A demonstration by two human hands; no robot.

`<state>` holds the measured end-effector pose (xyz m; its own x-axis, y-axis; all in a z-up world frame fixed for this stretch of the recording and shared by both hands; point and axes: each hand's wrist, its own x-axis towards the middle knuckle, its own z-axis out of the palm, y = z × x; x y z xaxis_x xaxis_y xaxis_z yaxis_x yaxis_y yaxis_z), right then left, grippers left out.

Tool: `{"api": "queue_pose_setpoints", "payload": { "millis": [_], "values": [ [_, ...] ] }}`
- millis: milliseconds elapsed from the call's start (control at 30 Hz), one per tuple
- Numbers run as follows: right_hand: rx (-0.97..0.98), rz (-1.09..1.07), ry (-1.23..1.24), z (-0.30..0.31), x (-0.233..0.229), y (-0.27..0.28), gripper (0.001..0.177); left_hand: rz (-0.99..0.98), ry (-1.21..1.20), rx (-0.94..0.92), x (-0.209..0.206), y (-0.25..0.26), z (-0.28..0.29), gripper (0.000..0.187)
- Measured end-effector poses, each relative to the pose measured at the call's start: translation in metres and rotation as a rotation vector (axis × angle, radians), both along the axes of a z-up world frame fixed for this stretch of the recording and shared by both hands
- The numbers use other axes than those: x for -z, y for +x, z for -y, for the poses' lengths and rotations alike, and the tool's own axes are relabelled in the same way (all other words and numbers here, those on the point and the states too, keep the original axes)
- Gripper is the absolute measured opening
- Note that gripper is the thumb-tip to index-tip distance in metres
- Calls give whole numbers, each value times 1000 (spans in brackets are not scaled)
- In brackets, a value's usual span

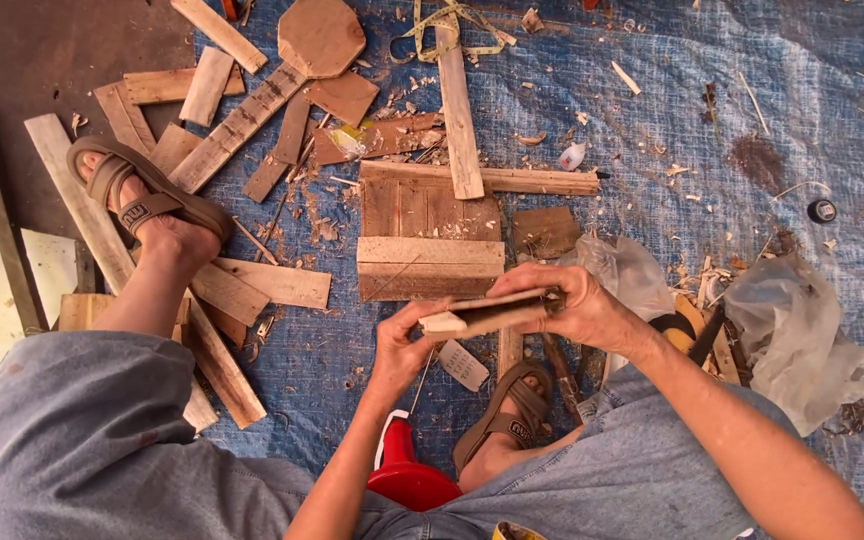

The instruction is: Sanding wooden instrument parts and checking the fit of the neck to the body

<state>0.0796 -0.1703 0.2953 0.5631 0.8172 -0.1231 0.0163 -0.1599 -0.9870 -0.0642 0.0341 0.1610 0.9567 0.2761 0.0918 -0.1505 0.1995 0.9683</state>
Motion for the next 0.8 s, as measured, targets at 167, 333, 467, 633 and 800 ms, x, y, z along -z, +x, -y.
{"api": "queue_pose_setpoints", "payload": {
  "millis": [167,333,467,633,800],
  "values": [
    [-36,109,-16,-4,4,-1,45,49,200,-74,10,5,-15,35],
    [-14,239,-11,-10,22,-10,44,97,255,-145,-10,6,-21,35],
    [21,366,-35,-11,38,-12,48,190,392,-188,-38,2,-16,55],
    [64,323,-24,-14,38,-11,44,360,509,-190,-63,-2,-12,39],
    [48,332,-9,-14,40,-15,41,441,491,-203,-71,-8,-12,29]
  ]
}}
